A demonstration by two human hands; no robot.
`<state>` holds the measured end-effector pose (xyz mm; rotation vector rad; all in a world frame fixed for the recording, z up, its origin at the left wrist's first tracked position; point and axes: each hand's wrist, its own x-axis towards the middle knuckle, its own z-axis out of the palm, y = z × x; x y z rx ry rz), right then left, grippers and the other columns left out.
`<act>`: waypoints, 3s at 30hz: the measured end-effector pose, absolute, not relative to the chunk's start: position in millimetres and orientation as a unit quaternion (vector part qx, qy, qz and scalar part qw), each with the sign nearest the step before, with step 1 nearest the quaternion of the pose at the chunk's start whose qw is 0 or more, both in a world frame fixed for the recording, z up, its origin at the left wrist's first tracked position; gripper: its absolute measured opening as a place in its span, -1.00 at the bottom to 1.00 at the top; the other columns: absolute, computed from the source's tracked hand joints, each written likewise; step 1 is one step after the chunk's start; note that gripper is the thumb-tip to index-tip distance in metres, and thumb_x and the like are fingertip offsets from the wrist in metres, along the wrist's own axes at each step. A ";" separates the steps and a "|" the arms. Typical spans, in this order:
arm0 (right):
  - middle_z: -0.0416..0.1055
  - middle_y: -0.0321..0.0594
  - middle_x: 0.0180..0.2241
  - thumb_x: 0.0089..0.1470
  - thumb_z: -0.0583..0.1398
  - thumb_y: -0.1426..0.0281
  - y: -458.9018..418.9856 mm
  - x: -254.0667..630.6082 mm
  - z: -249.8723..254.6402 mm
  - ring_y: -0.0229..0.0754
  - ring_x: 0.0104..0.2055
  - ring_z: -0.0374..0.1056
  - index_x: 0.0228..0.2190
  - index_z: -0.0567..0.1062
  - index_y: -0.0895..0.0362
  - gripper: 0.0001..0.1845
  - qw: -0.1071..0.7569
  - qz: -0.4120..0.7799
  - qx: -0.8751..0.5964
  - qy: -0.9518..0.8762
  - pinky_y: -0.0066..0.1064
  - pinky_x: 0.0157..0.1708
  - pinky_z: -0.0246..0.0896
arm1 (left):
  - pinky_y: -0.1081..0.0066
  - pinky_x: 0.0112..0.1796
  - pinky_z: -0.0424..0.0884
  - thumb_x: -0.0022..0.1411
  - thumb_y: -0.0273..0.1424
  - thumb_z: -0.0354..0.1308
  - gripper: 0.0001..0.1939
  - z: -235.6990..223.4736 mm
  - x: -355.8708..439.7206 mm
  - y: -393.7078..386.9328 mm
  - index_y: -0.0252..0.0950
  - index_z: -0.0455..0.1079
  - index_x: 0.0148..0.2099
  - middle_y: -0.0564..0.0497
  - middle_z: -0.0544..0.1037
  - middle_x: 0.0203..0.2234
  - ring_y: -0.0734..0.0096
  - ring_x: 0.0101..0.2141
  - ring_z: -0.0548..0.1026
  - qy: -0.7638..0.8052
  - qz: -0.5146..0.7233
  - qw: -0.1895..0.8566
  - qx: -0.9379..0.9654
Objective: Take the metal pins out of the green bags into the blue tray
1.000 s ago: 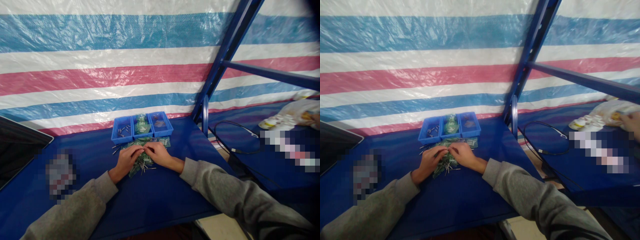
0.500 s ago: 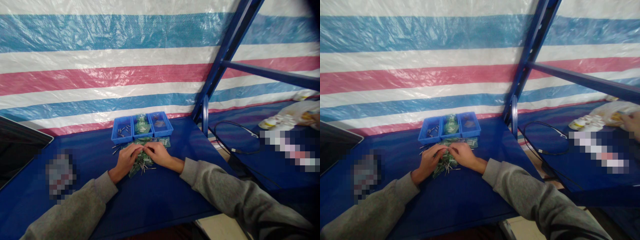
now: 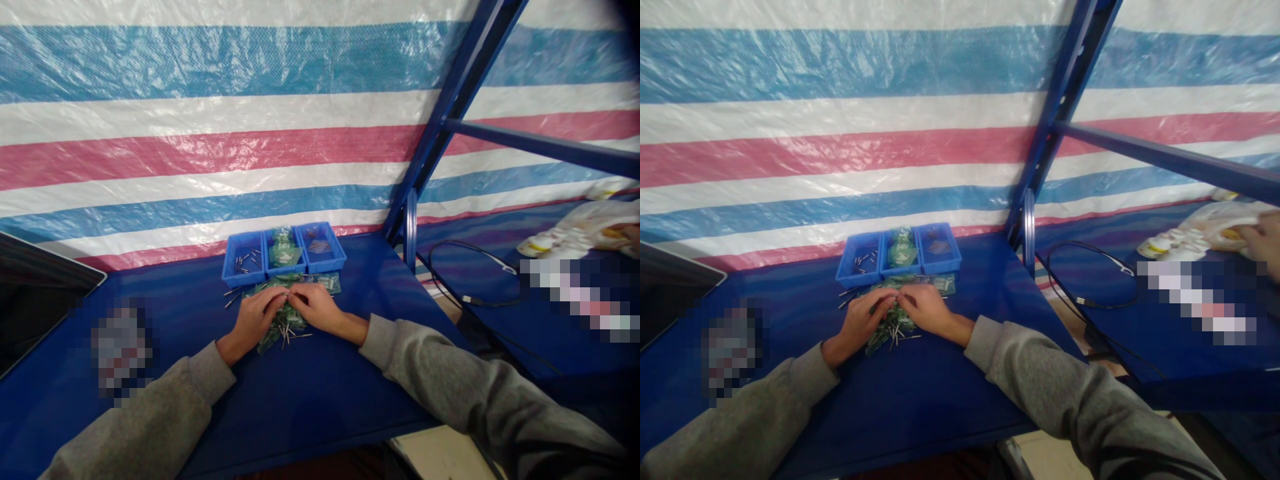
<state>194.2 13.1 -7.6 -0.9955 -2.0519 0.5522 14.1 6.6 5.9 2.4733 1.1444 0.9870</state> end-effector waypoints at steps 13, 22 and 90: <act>0.25 -0.34 -0.60 0.14 0.05 0.41 13.9 194.3 -7.9 -0.33 -0.54 0.14 -0.55 0.37 0.17 -0.74 0.381 0.215 -0.391 -0.810 -0.52 -0.48 -0.05 | 0.48 -0.21 0.41 0.27 -0.35 -0.01 -0.78 5.3 13.9 6.7 -0.27 0.37 -0.10 0.00 0.55 -0.25 0.45 -0.31 0.52 0.387 0.340 0.109 0.850; 0.25 -0.34 -0.60 0.12 0.06 0.45 14.6 194.6 -8.3 -0.33 -0.53 0.15 -0.57 0.36 0.16 -0.76 0.374 0.210 -0.396 -0.812 -0.52 -0.47 -0.03 | 0.49 -0.25 0.41 0.26 -0.34 0.00 -0.78 4.2 15.1 8.8 -0.28 0.38 -0.12 0.00 0.56 -0.26 0.44 -0.30 0.52 0.388 0.335 0.108 0.852; 0.28 -0.34 -0.58 0.19 0.00 0.28 4.7 197.4 -2.3 -0.33 -0.55 0.17 -0.36 0.42 0.17 -0.72 0.434 0.247 -0.386 -0.775 -0.52 -0.48 0.04 | 0.51 -0.35 0.43 0.18 -0.28 0.10 -0.81 8.6 11.9 4.2 -0.25 0.48 -0.32 0.07 0.58 -0.45 0.49 -0.47 0.52 0.469 0.428 0.111 0.765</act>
